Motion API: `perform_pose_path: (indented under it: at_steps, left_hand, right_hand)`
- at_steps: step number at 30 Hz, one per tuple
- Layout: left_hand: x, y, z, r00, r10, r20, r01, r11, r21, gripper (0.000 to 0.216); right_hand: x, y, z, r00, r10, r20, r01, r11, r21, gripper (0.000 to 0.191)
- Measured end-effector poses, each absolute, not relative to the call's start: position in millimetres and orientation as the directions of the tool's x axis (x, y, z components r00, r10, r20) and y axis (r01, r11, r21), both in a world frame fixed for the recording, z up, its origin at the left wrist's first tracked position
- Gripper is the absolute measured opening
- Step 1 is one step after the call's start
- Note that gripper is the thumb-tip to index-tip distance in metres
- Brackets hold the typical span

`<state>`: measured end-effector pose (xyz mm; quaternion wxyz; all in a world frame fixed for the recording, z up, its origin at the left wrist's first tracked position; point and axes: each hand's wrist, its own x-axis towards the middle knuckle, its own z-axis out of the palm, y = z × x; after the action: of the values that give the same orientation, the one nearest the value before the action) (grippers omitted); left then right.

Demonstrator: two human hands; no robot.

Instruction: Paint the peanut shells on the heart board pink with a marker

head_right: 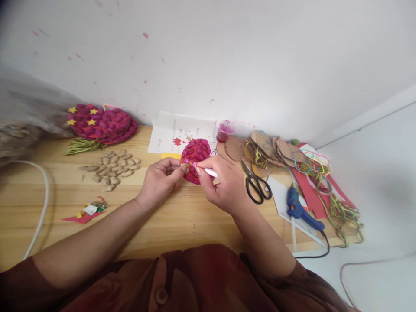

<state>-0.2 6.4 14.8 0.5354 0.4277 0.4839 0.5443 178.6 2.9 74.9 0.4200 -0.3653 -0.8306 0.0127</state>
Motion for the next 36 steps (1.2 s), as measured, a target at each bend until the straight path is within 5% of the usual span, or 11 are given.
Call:
perform_pose_path:
  at_steps: [20, 36]
  left_hand:
    - [-1.9, 9.9, 10.7, -0.066, 0.981, -0.181, -0.273, 0.157, 0.949, 0.036]
    - [-2.6, 8.4, 17.8, 0.099, 0.961, -0.257, -0.36, 0.275, 0.892, 0.04]
  right_hand:
    - [179.8, 5.1, 72.0, -0.25, 0.724, 0.643, 0.664, 0.611, -0.43, 0.002]
    - [181.2, 12.9, 65.6, -0.253, 0.773, 0.582, 0.64, 0.585, -0.498, 0.006]
